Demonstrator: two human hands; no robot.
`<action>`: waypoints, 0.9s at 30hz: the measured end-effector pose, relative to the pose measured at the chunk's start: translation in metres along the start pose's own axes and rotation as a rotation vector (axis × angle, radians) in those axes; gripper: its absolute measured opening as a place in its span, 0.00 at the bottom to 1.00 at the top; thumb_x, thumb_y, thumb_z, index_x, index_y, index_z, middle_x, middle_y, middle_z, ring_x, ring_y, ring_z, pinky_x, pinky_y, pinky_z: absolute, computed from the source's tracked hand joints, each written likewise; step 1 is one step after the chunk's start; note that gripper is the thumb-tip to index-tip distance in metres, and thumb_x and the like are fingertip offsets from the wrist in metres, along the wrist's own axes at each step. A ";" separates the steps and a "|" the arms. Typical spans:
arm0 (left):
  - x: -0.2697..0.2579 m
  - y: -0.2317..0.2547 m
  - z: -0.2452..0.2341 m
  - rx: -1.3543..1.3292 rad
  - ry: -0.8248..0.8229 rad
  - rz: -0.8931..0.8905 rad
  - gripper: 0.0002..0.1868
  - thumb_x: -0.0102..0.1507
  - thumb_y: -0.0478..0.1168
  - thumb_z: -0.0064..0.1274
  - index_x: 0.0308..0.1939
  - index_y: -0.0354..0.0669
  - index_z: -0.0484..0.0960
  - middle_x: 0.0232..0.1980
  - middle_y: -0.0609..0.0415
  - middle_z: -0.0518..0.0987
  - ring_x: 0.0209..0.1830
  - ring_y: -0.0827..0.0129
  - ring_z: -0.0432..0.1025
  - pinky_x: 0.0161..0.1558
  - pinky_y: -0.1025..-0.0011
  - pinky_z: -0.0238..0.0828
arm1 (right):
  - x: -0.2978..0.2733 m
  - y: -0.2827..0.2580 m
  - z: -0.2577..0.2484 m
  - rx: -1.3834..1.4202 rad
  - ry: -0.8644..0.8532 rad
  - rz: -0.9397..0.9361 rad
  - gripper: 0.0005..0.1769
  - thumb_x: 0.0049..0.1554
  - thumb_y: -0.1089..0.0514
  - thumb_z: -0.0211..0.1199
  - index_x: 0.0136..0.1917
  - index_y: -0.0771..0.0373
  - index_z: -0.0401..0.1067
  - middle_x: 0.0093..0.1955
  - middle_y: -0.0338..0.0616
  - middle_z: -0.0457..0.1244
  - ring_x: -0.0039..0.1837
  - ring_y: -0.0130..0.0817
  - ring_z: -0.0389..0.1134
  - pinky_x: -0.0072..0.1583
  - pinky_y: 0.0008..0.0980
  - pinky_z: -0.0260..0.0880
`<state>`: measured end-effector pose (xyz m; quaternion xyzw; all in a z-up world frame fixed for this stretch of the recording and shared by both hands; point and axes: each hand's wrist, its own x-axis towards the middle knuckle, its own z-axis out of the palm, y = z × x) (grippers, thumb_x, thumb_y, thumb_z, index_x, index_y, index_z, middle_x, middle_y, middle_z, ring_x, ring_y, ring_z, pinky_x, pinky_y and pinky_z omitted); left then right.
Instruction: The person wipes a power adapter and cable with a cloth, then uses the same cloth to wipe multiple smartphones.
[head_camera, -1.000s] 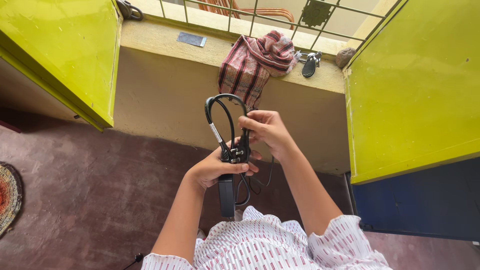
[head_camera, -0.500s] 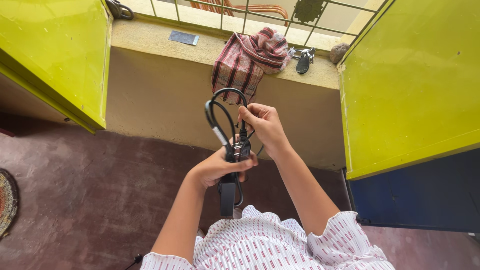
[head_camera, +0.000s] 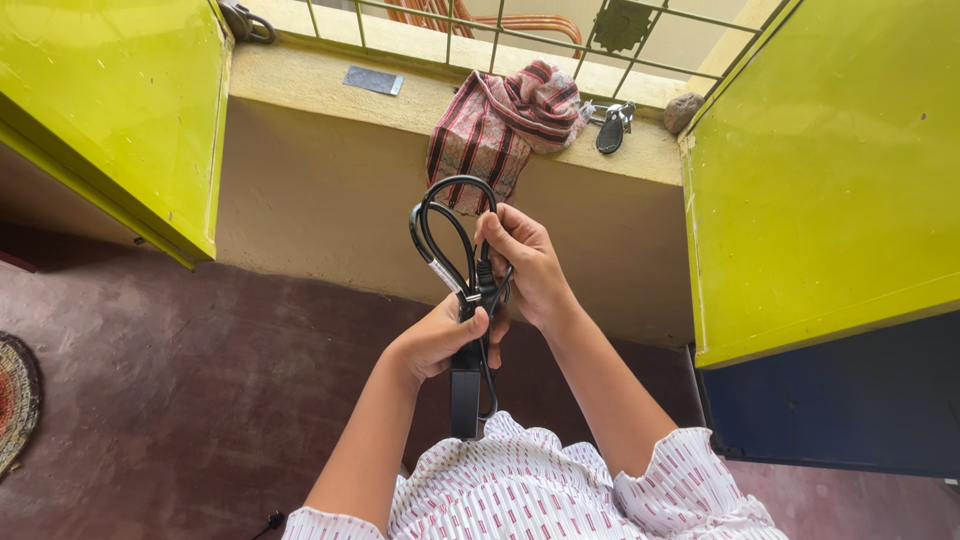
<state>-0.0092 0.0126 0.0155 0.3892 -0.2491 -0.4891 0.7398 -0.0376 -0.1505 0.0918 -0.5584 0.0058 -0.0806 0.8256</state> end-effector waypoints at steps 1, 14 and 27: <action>0.001 -0.001 0.000 0.018 0.016 -0.008 0.44 0.51 0.66 0.70 0.52 0.38 0.68 0.37 0.53 0.75 0.31 0.67 0.78 0.35 0.69 0.81 | -0.001 0.000 0.000 0.009 0.010 0.000 0.12 0.66 0.52 0.59 0.43 0.59 0.70 0.34 0.26 0.57 0.33 0.13 0.49 0.37 0.18 0.49; 0.008 0.017 0.023 0.190 0.407 -0.054 0.30 0.53 0.59 0.68 0.39 0.41 0.72 0.28 0.59 0.74 0.22 0.72 0.75 0.24 0.73 0.75 | 0.009 -0.005 -0.013 -0.239 -0.131 -0.010 0.21 0.63 0.41 0.63 0.54 0.61 0.74 0.41 0.28 0.60 0.45 0.17 0.57 0.50 0.21 0.57; 0.011 0.021 0.016 0.282 0.369 -0.048 0.19 0.55 0.36 0.63 0.46 0.39 0.73 0.27 0.58 0.75 0.18 0.73 0.73 0.21 0.72 0.70 | 0.014 -0.037 -0.019 -0.298 -0.522 0.240 0.21 0.58 0.56 0.71 0.61 0.65 0.71 0.56 0.40 0.68 0.60 0.27 0.68 0.64 0.31 0.68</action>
